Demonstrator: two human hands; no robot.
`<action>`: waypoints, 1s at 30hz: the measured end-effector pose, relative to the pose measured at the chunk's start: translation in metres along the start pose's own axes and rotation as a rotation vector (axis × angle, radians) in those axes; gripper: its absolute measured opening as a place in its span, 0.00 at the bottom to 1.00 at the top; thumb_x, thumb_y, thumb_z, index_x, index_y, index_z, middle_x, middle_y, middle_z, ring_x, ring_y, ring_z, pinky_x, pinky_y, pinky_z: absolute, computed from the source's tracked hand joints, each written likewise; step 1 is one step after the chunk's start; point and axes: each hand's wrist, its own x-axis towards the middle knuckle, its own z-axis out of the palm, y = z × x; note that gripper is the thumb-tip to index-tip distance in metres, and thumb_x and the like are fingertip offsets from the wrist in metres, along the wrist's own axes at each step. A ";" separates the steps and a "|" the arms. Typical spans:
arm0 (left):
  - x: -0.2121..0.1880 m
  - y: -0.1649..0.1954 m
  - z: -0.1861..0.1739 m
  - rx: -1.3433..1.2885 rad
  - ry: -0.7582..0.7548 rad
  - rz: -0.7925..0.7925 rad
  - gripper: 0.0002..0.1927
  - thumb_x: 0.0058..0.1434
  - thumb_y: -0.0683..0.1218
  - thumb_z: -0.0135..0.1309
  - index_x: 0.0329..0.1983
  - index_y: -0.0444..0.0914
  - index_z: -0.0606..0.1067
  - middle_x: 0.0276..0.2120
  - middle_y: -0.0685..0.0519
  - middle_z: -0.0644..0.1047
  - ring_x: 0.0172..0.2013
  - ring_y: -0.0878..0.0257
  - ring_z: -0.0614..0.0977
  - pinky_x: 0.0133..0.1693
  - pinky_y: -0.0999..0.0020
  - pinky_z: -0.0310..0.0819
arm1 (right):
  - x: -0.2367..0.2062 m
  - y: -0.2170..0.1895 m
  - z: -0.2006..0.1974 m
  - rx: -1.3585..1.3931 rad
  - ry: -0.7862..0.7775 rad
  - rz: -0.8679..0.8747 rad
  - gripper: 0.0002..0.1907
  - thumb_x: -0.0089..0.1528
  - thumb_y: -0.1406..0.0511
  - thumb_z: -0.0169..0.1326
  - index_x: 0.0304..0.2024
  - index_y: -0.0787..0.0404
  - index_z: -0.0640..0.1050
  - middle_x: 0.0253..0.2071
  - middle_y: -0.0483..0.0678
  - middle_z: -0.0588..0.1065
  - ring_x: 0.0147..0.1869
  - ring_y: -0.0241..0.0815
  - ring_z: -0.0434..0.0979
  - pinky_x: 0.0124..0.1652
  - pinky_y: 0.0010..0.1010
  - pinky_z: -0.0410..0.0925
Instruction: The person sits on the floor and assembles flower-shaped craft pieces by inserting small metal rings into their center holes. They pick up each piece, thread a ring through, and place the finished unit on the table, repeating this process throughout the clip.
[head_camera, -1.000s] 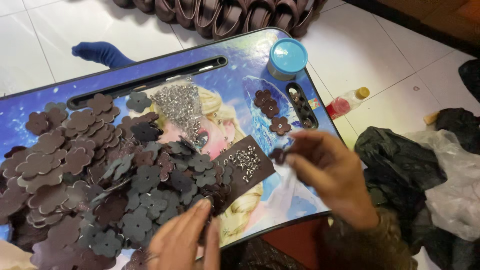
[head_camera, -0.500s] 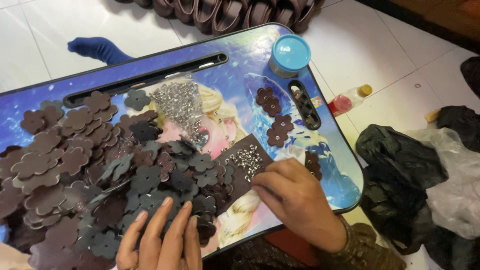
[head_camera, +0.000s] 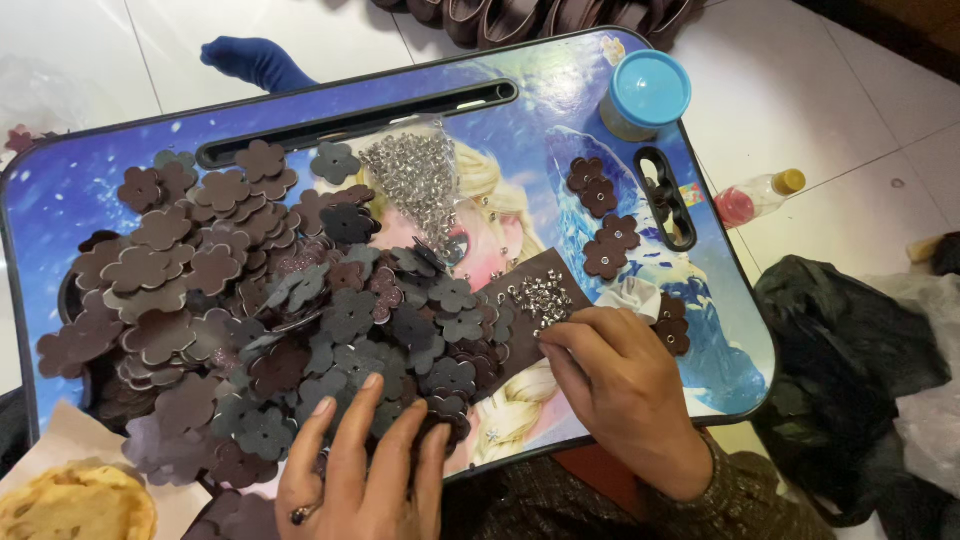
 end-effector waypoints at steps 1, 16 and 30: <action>-0.002 0.000 0.001 0.026 0.011 0.022 0.16 0.51 0.53 0.65 0.39 0.40 0.83 0.49 0.40 0.79 0.56 0.54 0.78 0.63 0.51 0.61 | -0.001 0.001 0.000 0.009 0.023 0.001 0.10 0.55 0.70 0.65 0.38 0.61 0.80 0.37 0.48 0.75 0.41 0.49 0.75 0.40 0.37 0.68; -0.011 0.004 0.003 -0.006 0.034 0.023 0.13 0.48 0.50 0.68 0.35 0.40 0.83 0.43 0.45 0.82 0.49 0.58 0.80 0.57 0.57 0.65 | -0.017 0.006 0.002 0.057 0.052 0.048 0.11 0.54 0.72 0.65 0.39 0.63 0.81 0.37 0.49 0.76 0.40 0.48 0.76 0.38 0.36 0.69; -0.006 0.018 0.011 -0.069 0.063 -0.157 0.17 0.52 0.47 0.69 0.45 0.40 0.83 0.44 0.48 0.82 0.44 0.56 0.85 0.48 0.60 0.78 | -0.036 0.000 -0.003 0.376 -0.042 0.310 0.08 0.56 0.72 0.64 0.38 0.62 0.83 0.36 0.46 0.78 0.33 0.36 0.79 0.29 0.24 0.70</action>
